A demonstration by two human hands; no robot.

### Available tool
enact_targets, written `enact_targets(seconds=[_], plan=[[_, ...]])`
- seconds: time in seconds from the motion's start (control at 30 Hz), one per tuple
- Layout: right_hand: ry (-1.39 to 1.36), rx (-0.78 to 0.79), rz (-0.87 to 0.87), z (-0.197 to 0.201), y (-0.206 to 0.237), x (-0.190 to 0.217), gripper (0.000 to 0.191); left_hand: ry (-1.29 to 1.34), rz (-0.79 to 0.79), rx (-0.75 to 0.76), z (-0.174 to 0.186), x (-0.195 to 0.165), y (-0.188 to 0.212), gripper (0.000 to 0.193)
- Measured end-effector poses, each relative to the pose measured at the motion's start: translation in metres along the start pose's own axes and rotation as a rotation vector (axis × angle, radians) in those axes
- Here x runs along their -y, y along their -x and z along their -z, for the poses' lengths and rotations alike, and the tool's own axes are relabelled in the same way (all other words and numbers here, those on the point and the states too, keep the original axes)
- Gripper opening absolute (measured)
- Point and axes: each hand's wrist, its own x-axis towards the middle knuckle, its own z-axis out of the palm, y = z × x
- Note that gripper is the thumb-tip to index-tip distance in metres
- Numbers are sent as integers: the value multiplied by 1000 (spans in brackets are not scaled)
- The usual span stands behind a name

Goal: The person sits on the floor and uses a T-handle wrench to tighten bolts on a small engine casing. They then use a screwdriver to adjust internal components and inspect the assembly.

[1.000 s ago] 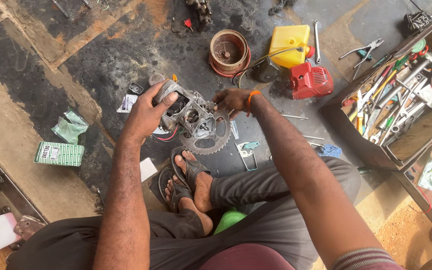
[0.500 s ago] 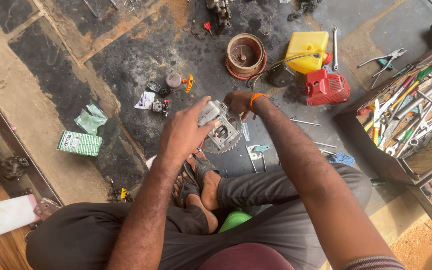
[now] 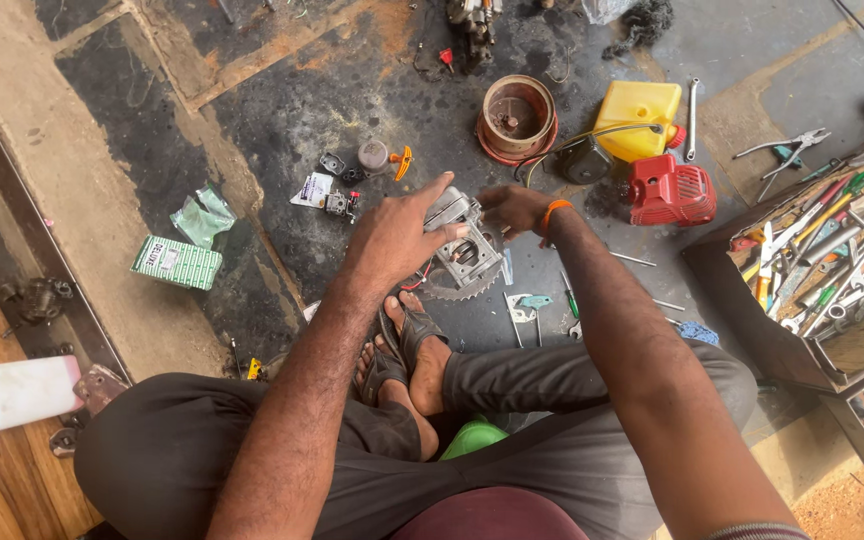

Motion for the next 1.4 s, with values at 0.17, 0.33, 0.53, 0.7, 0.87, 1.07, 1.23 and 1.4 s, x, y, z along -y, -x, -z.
enact_targets(seconds=[0.17,0.33,0.53,0.7,0.87,1.07,1.23,1.4], plan=[[-271,14,-29,-4,3,-7,51,18,-41,-23,3,16,-7,79],[-265,8,-60,-4,-5,-8,51,49,-59,-47,5,28,-14,78],[-240,39,-73,2,-13,-8,49,49,-80,-67,7,28,-15,77],[-227,79,-86,4,-16,-5,50,45,-42,-26,8,30,-16,78],[-78,156,-28,6,-10,11,48,69,-42,-38,-2,31,-17,79],[-13,154,-31,9,-13,24,53,18,-103,-131,-10,15,-3,77],[180,-22,-11,-1,-3,19,54,-15,-84,-89,-4,9,-2,83],[-22,-74,-96,-11,17,17,46,3,-87,-85,-8,15,-2,84]])
